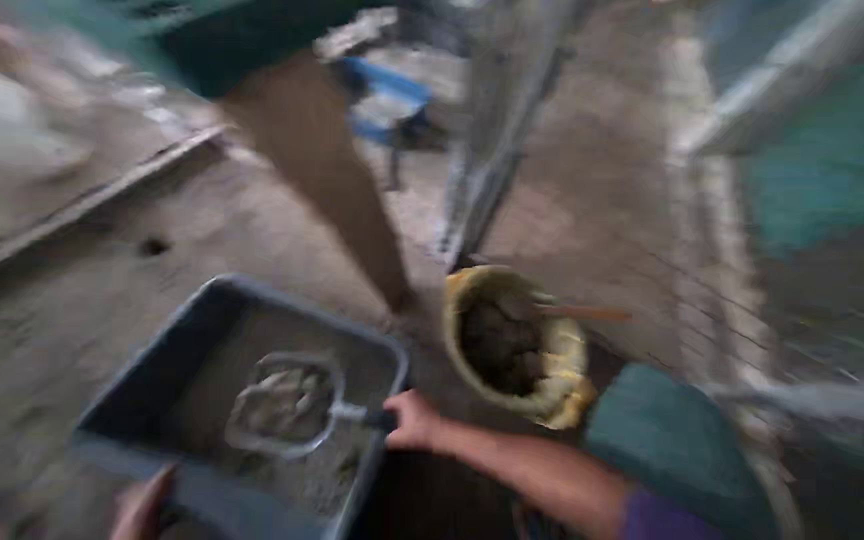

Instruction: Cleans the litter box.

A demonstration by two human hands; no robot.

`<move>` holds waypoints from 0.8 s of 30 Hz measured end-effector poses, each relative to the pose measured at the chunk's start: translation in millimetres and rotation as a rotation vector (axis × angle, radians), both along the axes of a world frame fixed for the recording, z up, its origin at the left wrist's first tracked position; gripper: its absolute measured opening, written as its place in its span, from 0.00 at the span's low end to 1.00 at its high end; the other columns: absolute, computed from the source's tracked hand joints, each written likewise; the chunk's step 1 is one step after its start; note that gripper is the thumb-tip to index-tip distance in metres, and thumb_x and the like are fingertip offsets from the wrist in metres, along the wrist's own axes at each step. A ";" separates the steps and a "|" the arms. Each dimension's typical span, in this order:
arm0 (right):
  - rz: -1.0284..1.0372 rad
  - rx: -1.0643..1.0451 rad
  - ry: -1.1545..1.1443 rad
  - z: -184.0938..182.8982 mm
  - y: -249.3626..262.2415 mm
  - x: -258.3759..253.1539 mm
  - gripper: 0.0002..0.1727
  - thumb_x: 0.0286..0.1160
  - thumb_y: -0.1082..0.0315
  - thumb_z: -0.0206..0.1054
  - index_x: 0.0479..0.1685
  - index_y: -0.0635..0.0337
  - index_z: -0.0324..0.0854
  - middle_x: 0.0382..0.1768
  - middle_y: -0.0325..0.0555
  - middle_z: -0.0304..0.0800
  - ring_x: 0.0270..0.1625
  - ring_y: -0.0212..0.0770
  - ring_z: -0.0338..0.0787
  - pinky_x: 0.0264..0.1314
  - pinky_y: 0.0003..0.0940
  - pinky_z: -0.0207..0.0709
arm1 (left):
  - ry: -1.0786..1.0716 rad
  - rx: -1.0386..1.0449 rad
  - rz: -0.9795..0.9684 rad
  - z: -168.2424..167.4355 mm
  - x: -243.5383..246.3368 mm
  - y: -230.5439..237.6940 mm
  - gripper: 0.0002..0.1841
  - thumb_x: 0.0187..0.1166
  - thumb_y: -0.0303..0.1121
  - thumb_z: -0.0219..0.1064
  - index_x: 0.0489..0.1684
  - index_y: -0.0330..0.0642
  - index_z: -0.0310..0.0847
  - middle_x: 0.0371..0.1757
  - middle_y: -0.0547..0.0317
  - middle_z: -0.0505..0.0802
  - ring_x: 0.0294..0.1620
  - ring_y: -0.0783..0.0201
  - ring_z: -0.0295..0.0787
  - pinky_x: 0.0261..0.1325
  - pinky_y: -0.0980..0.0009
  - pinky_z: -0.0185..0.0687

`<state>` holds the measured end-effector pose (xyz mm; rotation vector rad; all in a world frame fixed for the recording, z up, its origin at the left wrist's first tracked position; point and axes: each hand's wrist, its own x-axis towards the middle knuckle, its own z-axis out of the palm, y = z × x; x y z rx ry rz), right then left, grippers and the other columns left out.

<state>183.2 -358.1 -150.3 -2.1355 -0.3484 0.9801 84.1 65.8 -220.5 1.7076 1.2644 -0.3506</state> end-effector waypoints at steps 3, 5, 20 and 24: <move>-0.032 -0.150 0.031 12.7 3.3 17.6 0.23 0.62 0.68 0.79 0.59 0.65 0.88 0.53 0.63 0.92 0.59 0.59 0.91 0.66 0.61 0.81 | -0.033 -0.015 0.216 -19.1 15.0 -0.3 0.38 0.86 0.47 0.65 0.90 0.36 0.55 0.73 0.26 0.79 0.66 0.34 0.81 0.63 0.35 0.78; 0.004 -0.244 0.027 19.8 7.7 23.2 0.22 0.65 0.66 0.77 0.61 0.63 0.87 0.54 0.62 0.92 0.59 0.59 0.91 0.66 0.61 0.80 | -0.072 -0.109 0.282 -19.7 8.0 -3.9 0.41 0.87 0.51 0.63 0.92 0.40 0.48 0.75 0.27 0.78 0.69 0.34 0.81 0.64 0.35 0.79; 0.115 -0.378 0.026 10.9 24.4 38.9 0.22 0.70 0.65 0.75 0.63 0.65 0.86 0.57 0.63 0.91 0.63 0.59 0.90 0.70 0.58 0.78 | -0.212 -0.003 0.545 -26.3 -8.2 -85.9 0.28 0.89 0.42 0.63 0.73 0.22 0.71 0.67 0.25 0.83 0.67 0.39 0.82 0.72 0.44 0.72; 0.113 -0.389 0.015 11.2 24.0 39.4 0.20 0.70 0.65 0.75 0.60 0.66 0.86 0.53 0.64 0.92 0.60 0.60 0.91 0.66 0.59 0.79 | -0.208 0.030 0.555 -18.1 -5.8 -90.0 0.26 0.88 0.39 0.65 0.70 0.21 0.74 0.66 0.26 0.85 0.66 0.40 0.82 0.72 0.45 0.73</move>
